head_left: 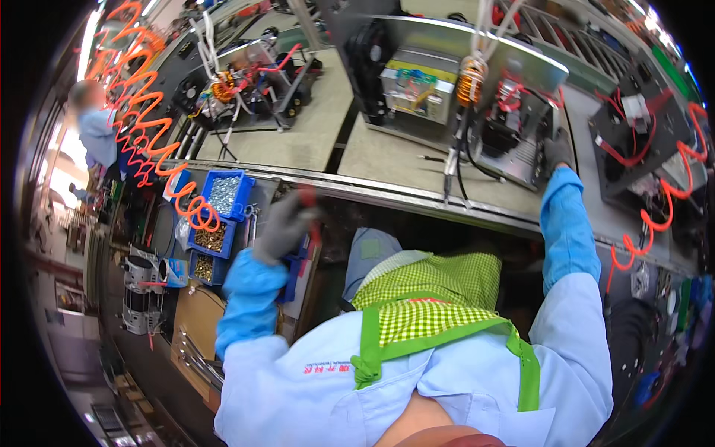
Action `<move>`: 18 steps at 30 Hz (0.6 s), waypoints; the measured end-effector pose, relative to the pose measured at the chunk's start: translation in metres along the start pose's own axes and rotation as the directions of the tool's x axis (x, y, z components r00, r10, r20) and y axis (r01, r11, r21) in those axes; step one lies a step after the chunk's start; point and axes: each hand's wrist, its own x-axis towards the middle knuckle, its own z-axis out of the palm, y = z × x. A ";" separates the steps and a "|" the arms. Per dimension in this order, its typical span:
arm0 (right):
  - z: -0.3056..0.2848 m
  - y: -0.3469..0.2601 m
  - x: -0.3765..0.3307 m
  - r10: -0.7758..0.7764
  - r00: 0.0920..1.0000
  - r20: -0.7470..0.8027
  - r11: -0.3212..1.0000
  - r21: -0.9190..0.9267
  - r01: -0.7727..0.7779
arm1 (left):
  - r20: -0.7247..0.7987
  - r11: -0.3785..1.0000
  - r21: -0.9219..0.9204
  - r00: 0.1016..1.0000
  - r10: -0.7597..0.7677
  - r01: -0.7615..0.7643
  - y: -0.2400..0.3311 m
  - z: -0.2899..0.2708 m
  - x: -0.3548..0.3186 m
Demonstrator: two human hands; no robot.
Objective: Assembling components of a transformer or inverter unit including wiring and fastening.
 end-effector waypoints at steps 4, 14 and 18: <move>-0.002 0.016 0.001 -0.079 0.996 -0.044 0.992 0.092 0.083 | 0.545 0.987 -0.140 0.827 0.141 -0.075 0.032 0.148 0.063; -0.007 0.000 -0.016 -0.049 0.999 0.004 0.996 0.073 0.049 | 0.632 0.730 -0.533 0.775 0.008 0.427 0.103 0.308 0.178; -0.009 -0.001 -0.017 -0.063 0.998 0.010 0.995 0.074 0.062 | 0.593 0.670 -0.591 0.805 -0.016 0.449 0.103 0.323 0.193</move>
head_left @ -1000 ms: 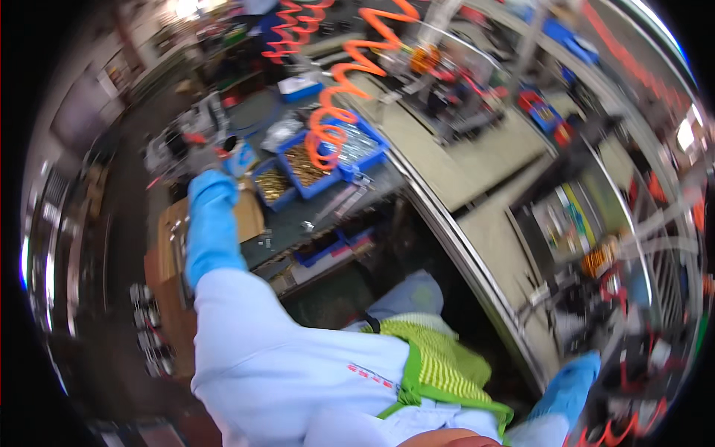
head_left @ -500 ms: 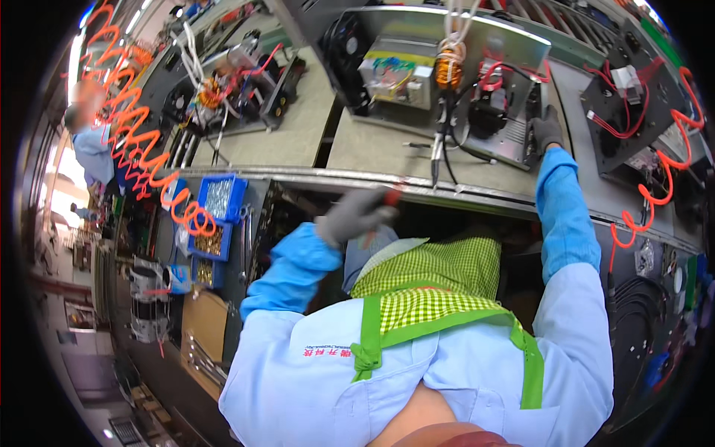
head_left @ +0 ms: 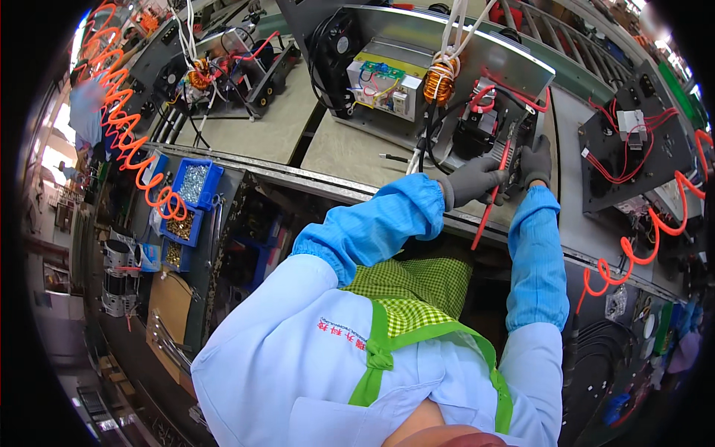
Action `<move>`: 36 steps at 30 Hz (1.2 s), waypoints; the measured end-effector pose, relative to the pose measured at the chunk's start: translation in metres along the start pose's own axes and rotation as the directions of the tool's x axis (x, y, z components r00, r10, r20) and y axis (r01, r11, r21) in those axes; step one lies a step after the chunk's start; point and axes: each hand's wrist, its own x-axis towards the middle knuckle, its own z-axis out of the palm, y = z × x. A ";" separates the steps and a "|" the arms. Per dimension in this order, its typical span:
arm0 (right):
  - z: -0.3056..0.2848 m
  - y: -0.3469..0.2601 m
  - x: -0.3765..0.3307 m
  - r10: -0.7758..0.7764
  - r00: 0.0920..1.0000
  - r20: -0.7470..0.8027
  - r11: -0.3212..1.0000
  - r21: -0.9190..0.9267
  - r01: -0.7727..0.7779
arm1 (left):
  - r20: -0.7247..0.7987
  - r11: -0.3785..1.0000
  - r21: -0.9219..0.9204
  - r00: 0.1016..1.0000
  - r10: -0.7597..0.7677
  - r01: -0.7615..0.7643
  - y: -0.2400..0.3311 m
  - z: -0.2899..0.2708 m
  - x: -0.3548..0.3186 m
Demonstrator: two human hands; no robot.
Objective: Assembling components of a transformer or inverter unit including wiring and fastening.
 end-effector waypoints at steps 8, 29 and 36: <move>0.000 -0.005 0.003 -0.009 1.000 -0.019 0.999 0.033 0.009 | -0.073 0.982 -0.188 0.996 -0.042 0.028 0.003 0.005 0.016; -0.002 -0.003 -0.003 0.012 0.999 -0.038 0.996 0.092 -0.009 | -0.036 0.983 -0.183 0.999 -0.009 0.003 -0.009 0.013 0.017; -0.006 -0.004 -0.003 0.030 0.999 -0.026 0.998 0.059 -0.028 | -0.119 0.967 -0.253 0.993 -0.008 -0.023 0.000 0.011 0.022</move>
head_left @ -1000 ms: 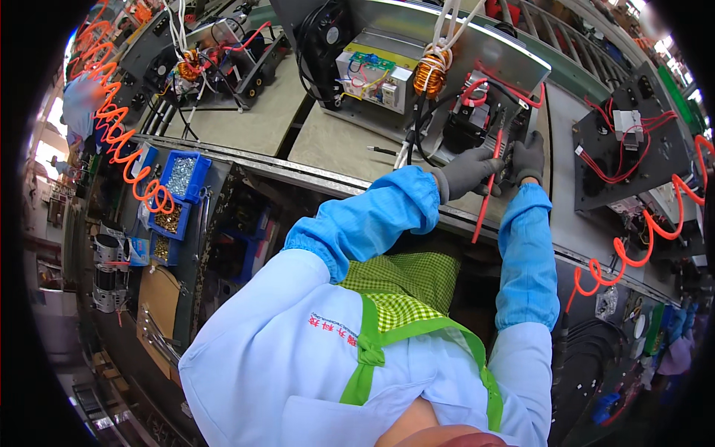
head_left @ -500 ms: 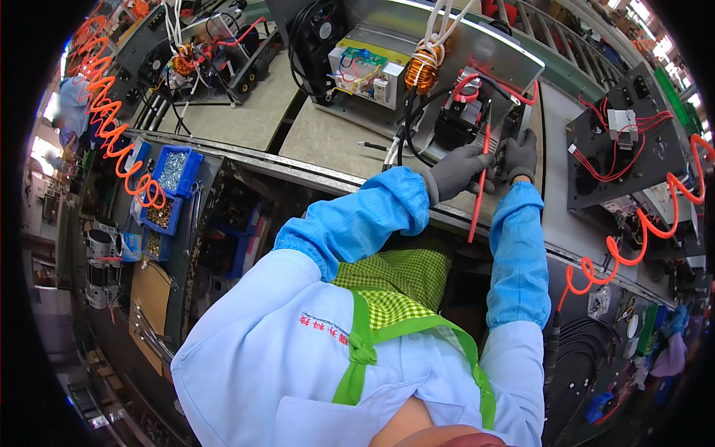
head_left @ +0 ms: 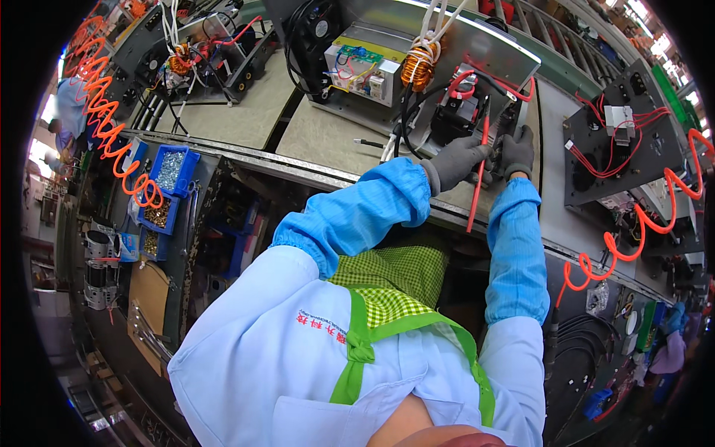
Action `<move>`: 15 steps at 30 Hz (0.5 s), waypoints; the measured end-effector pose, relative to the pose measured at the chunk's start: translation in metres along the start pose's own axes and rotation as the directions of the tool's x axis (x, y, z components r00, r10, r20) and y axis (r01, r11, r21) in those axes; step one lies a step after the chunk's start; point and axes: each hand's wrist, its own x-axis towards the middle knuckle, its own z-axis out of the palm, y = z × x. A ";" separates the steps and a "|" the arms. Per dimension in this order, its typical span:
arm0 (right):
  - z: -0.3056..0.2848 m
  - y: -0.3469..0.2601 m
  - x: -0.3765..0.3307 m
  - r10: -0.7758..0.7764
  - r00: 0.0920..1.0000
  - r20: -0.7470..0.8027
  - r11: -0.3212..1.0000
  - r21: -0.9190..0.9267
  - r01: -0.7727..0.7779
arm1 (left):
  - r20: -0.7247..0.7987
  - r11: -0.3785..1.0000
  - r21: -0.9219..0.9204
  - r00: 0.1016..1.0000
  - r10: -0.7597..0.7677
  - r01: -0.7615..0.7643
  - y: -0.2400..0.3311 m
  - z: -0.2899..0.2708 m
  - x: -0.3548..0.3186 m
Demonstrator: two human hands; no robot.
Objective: Assembling components of a transformer or inverter unit including wiring and fastening.
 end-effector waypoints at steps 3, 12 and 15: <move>0.001 0.000 -0.001 -0.023 0.999 -0.028 1.000 0.000 0.023 | -0.033 0.981 0.189 0.999 0.039 -0.032 0.012 -0.002 -0.015; 0.003 -0.021 -0.013 0.103 0.963 0.251 0.829 0.513 -0.222 | -0.031 0.876 0.482 0.999 0.015 0.002 0.025 -0.100 -0.201; 0.019 0.078 0.039 -0.281 0.958 -0.061 0.956 0.067 0.285 | -0.290 0.857 0.487 0.894 0.341 -0.169 0.021 -0.164 -0.289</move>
